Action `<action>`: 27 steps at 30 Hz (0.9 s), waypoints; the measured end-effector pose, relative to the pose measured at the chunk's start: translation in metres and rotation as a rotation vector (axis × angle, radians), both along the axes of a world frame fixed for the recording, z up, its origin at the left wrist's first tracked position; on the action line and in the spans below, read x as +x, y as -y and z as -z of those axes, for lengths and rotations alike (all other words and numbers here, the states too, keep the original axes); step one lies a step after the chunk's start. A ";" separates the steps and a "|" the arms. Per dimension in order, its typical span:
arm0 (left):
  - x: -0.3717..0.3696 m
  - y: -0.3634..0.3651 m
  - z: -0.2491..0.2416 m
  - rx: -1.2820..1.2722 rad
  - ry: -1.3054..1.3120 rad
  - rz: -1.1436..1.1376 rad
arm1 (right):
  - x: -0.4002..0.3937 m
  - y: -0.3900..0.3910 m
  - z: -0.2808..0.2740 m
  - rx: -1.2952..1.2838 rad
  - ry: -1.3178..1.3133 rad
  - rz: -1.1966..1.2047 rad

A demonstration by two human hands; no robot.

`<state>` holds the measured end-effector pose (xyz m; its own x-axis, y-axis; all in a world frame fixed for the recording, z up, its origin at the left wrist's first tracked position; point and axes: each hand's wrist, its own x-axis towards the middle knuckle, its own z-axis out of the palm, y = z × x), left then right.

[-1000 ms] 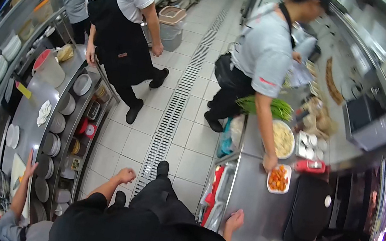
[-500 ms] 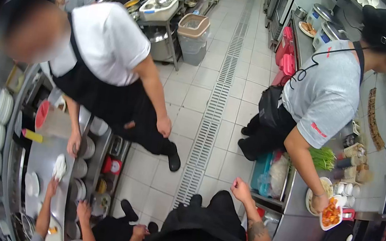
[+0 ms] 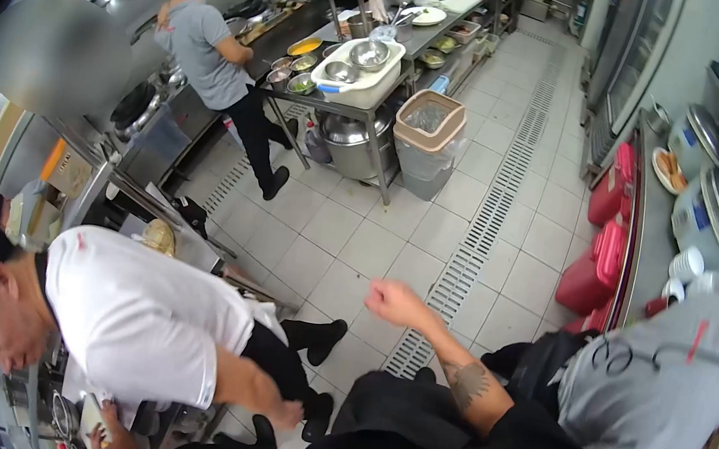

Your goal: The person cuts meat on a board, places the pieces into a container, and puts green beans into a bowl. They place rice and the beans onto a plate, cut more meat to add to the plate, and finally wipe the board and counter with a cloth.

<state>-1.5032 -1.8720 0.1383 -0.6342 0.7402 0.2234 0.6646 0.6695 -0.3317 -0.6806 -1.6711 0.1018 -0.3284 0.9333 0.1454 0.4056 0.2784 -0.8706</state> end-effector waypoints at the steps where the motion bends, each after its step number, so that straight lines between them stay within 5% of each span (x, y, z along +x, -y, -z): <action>1: 0.014 -0.020 0.000 0.019 -0.003 -0.027 | 0.011 -0.025 -0.061 0.050 -0.068 -0.016; 6: 0.095 -0.136 0.028 0.101 0.017 -0.096 | 0.082 -0.085 -0.263 0.908 -0.297 -0.209; 10: 0.169 -0.224 0.082 0.188 -0.047 -0.126 | 0.161 -0.156 -0.313 1.121 -0.222 -0.258; 12: 0.240 -0.280 0.144 0.224 0.012 -0.081 | 0.183 -0.201 -0.320 1.230 -0.271 -0.075; 14: 0.359 -0.343 0.245 0.176 0.241 0.027 | 0.209 -0.242 -0.331 1.241 -0.252 0.077; 18: 0.597 -0.557 0.372 -0.300 1.306 0.288 | 0.284 -0.311 -0.344 1.177 -0.203 0.275; 19: 0.618 -0.621 0.369 -0.302 1.517 0.248 | 0.301 -0.328 -0.345 1.149 -0.224 0.334; 22: 0.737 -0.784 0.275 -0.067 1.572 0.246 | 0.358 -0.377 -0.330 1.114 -0.215 0.442; 27: 0.916 -0.912 0.218 0.040 1.631 0.443 | 0.480 -0.463 -0.295 0.932 -0.296 0.421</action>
<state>-0.5874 -0.9596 -0.0798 0.0339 0.9221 -0.3855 0.3981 0.3414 0.8515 -0.2004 -1.2085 0.3964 0.1602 0.4429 0.8822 0.4312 0.7725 -0.4661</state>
